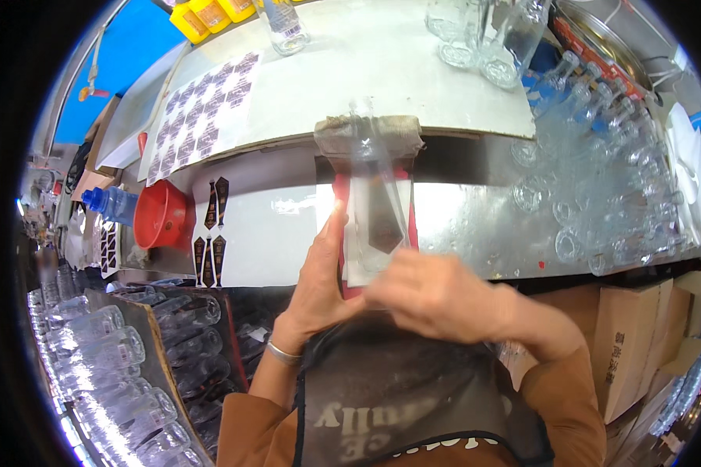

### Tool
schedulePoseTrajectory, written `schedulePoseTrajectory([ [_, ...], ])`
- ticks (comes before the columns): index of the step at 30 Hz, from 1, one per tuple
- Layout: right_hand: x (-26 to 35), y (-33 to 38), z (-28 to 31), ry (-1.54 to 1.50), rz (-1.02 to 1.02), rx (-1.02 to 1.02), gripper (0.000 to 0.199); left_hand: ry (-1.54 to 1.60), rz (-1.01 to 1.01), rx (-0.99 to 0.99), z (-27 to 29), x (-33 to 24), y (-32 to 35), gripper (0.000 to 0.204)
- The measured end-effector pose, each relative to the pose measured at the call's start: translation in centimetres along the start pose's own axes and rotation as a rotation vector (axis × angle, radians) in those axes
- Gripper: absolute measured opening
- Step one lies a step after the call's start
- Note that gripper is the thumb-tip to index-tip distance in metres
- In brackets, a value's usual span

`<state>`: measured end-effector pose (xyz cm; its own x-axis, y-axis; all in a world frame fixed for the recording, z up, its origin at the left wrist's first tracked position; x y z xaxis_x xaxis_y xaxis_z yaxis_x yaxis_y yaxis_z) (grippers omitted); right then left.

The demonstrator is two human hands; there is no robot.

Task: The person unpacks clear plastic bottles from a cardboard box and places them on a table. They then apply adhesive labels to each bottle one by one using a handheld labeler, rotating the bottles to ensure proper alignment before setting them aside.

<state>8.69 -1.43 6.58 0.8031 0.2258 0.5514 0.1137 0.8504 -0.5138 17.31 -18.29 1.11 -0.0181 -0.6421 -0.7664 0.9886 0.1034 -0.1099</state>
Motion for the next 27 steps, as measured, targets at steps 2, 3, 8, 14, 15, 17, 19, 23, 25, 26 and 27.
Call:
schedulePoseTrajectory([
  [2,-3.1,-2.1,1.5,0.207,-0.092,-0.034,0.027,-0.045,0.029,-0.066,-1.1,-0.3,0.3,0.116],
  [3,-6.8,-2.8,2.1,0.260,-0.063,-0.232,0.024,-0.056,0.033,-0.082,-1.6,-0.8,-0.1,0.115],
  [8,-6.2,-1.2,2.3,0.095,0.079,-0.377,0.026,0.082,0.136,-0.058,-1.8,0.3,-0.3,0.118],
  [14,-4.1,1.1,1.7,-0.037,-0.262,-0.259,0.019,0.133,0.125,-0.058,-1.9,1.4,-0.2,0.114],
  [15,-6.4,0.1,3.0,0.034,-0.179,-0.447,0.024,0.133,0.126,-0.068,-1.8,1.3,-0.2,0.114],
  [17,-7.9,-0.3,4.2,0.212,-0.167,-0.533,0.026,0.145,0.141,-0.074,-1.8,1.3,-0.1,0.112],
  [19,-5.4,0.8,1.2,0.109,0.028,-0.446,0.022,0.140,0.135,-0.070,-1.9,1.3,-0.3,0.108],
  [23,0.3,1.2,-0.1,0.073,0.090,-0.201,0.020,0.147,0.045,-0.126,-2.1,0.6,-0.4,0.108],
  [25,-2.1,-1.4,2.1,0.273,0.089,-0.367,0.021,0.093,0.075,-0.151,-2.1,0.3,-0.2,0.110],
  [26,-3.8,-2.7,3.2,0.367,0.089,-0.401,0.022,0.103,0.077,-0.147,-2.0,0.2,-0.2,0.112],
  [27,-5.3,-3.4,3.0,0.435,0.105,-0.406,0.022,0.116,0.075,-0.139,-2.0,0.3,-0.4,0.113],
])
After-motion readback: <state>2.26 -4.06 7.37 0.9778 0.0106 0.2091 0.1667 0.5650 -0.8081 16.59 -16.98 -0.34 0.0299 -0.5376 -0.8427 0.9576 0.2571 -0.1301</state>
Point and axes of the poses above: each hand's wrist, its own y-axis away from the middle knuckle, its own z-axis out of the back of the hand, x = y × z, the point moved 3 cm from there along -y, towards the middle knuckle, and after that the axes turned 9 degrees about z, right-handed, at the moved point
